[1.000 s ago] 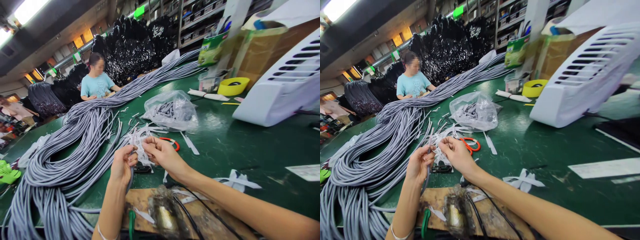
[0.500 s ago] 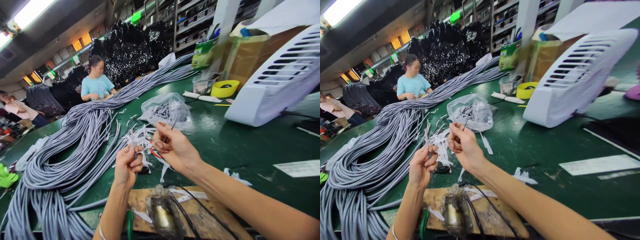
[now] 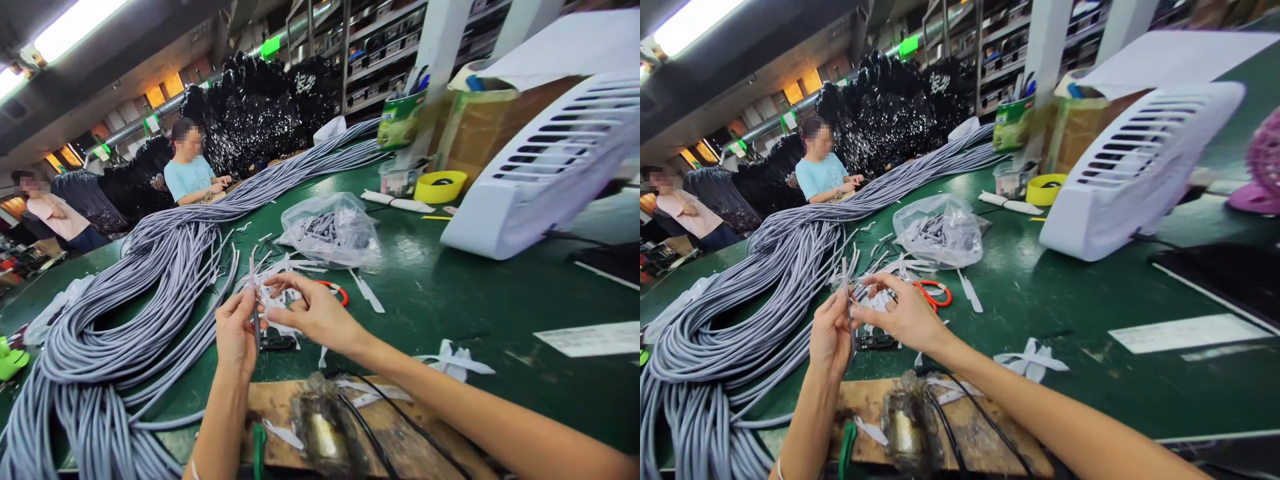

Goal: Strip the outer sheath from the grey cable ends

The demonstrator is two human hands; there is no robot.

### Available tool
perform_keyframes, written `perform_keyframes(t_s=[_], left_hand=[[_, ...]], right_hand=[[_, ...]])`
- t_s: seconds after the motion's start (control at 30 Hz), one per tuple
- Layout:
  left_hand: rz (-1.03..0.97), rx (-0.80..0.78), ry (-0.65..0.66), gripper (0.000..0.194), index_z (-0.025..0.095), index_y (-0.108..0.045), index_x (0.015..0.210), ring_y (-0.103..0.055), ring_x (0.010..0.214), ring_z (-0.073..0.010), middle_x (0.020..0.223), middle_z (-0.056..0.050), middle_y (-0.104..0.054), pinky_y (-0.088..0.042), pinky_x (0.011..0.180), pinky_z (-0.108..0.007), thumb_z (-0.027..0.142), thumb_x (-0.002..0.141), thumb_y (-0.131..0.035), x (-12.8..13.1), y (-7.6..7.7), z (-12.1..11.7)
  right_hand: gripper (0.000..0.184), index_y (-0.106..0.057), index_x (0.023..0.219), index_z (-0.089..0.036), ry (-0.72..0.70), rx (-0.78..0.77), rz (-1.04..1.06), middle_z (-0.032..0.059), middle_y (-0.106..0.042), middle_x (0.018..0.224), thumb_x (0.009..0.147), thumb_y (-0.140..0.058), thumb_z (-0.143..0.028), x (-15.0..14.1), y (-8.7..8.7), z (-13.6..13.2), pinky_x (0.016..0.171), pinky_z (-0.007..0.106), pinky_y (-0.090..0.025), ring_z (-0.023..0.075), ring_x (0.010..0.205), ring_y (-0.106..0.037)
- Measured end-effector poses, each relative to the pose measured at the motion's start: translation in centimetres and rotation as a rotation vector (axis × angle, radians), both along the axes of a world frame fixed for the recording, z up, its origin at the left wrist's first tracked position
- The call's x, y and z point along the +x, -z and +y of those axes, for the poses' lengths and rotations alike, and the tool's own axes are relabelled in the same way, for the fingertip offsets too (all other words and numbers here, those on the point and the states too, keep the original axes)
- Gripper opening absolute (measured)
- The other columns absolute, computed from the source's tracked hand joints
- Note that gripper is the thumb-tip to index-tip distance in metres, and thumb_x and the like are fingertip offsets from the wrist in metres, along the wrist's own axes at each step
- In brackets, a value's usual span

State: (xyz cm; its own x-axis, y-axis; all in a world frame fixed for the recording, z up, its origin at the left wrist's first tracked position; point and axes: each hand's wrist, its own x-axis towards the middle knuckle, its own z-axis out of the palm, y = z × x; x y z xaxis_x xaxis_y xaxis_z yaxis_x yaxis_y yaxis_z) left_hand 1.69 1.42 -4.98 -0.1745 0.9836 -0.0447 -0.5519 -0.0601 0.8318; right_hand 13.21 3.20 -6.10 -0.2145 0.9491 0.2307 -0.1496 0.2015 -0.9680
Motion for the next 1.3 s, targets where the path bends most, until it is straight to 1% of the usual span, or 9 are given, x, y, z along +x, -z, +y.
perform_keyframes(t_s=[0.1,0.2,0.3,0.43,0.6,0.73,0.87,1.1,1.3], left_hand=[[0.047,-0.036,-0.042,0.029,0.009,-0.068,0.06,-0.052,0.042,-0.0065,0.051,-0.001,-0.06,-0.04,0.039,-0.015,0.024,0.039,-0.082,0.2,0.3,0.1],[0.086,-0.059,-0.054,0.032,0.01,-0.064,0.056,-0.046,0.037,-0.0044,0.048,0.001,-0.057,-0.035,0.034,-0.015,0.03,0.039,-0.081,0.2,0.4,0.2],[0.153,-0.037,-0.087,0.034,0.012,-0.056,0.052,-0.039,0.033,-0.0027,0.043,0.005,-0.049,-0.029,0.031,-0.014,0.036,0.044,-0.079,0.4,0.6,0.1],[0.305,-0.01,-0.104,0.034,0.013,-0.053,0.056,-0.041,0.04,-0.0045,0.049,0.005,-0.048,-0.029,0.035,-0.016,0.042,0.056,-0.071,0.6,1.0,0.1],[0.522,0.057,-0.173,0.03,0.013,-0.053,0.054,-0.039,0.052,-0.0059,0.053,0.004,-0.046,-0.034,0.051,-0.018,0.037,0.063,-0.068,0.2,1.3,0.2],[0.306,-0.042,-0.072,0.039,0.013,-0.053,0.054,-0.039,0.049,-0.0068,0.052,0.004,-0.047,-0.031,0.048,-0.02,0.047,0.056,-0.071,0.3,1.2,0.3],[0.169,-0.122,0.042,0.041,0.011,-0.059,0.058,-0.042,0.048,-0.0071,0.054,0.001,-0.053,-0.032,0.049,-0.021,0.047,0.05,-0.076,0.9,1.2,0.1],[0.129,-0.173,0.165,0.028,0.012,-0.061,0.058,-0.049,0.052,-0.0102,0.056,-0.001,-0.058,-0.037,0.054,-0.023,0.036,0.056,-0.076,1.6,1.8,-0.2],[-0.183,-0.132,-0.025,0.017,0.015,-0.058,0.059,-0.051,0.06,-0.0097,0.066,0.0,-0.057,-0.04,0.058,-0.022,0.026,0.07,-0.066,0.5,0.4,0.1]], right_hand=[[0.041,-0.056,0.086,-0.016,-0.016,0.064,-0.027,-0.0031,-0.054,0.069,0.054,-0.071,-0.035,-0.5,0.2,-0.6,0.033,0.02,-0.013,0.0007,0.037,-0.023],[0.024,-0.056,0.075,-0.015,0.012,0.132,-0.08,-0.0034,-0.052,0.056,0.065,-0.063,-0.036,-0.5,0.4,-0.8,0.034,0.02,-0.014,0.0029,0.037,-0.024],[0.021,-0.056,0.067,-0.015,0.012,0.174,-0.134,-0.002,-0.051,0.054,0.072,-0.054,-0.035,-0.5,0.6,-0.9,0.036,0.02,-0.019,0.0045,0.039,-0.028],[0.018,-0.055,0.064,-0.015,0.058,0.207,-0.182,-0.0014,-0.05,0.056,0.072,-0.052,-0.032,-0.2,0.8,-0.8,0.041,0.02,-0.026,0.0062,0.044,-0.034],[0.015,-0.051,0.057,-0.017,-0.015,0.253,-0.233,-0.0037,-0.044,0.048,0.069,-0.053,-0.027,0.1,0.6,-0.8,0.042,0.021,-0.026,0.0069,0.043,-0.034],[0.016,-0.052,0.056,-0.017,0.048,0.093,-0.101,-0.0033,-0.046,0.049,0.062,-0.057,-0.031,0.1,0.7,0.1,0.041,0.021,-0.027,0.0077,0.044,-0.037],[0.025,-0.048,0.06,-0.019,0.18,-0.15,0.113,-0.0076,-0.037,0.047,0.064,-0.054,-0.043,0.7,0.2,1.3,0.035,0.021,-0.017,0.0044,0.036,-0.022],[0.028,-0.059,0.059,-0.015,0.221,0.063,-0.042,-0.0006,-0.051,0.055,0.063,-0.059,-0.043,1.6,0.1,1.7,0.043,0.023,-0.027,0.0082,0.048,-0.037],[0.026,-0.056,0.054,-0.017,0.285,0.038,-0.016,-0.0009,-0.047,0.05,0.064,-0.057,-0.041,1.3,1.2,2.4,0.047,0.024,-0.03,0.0111,0.052,-0.041]])
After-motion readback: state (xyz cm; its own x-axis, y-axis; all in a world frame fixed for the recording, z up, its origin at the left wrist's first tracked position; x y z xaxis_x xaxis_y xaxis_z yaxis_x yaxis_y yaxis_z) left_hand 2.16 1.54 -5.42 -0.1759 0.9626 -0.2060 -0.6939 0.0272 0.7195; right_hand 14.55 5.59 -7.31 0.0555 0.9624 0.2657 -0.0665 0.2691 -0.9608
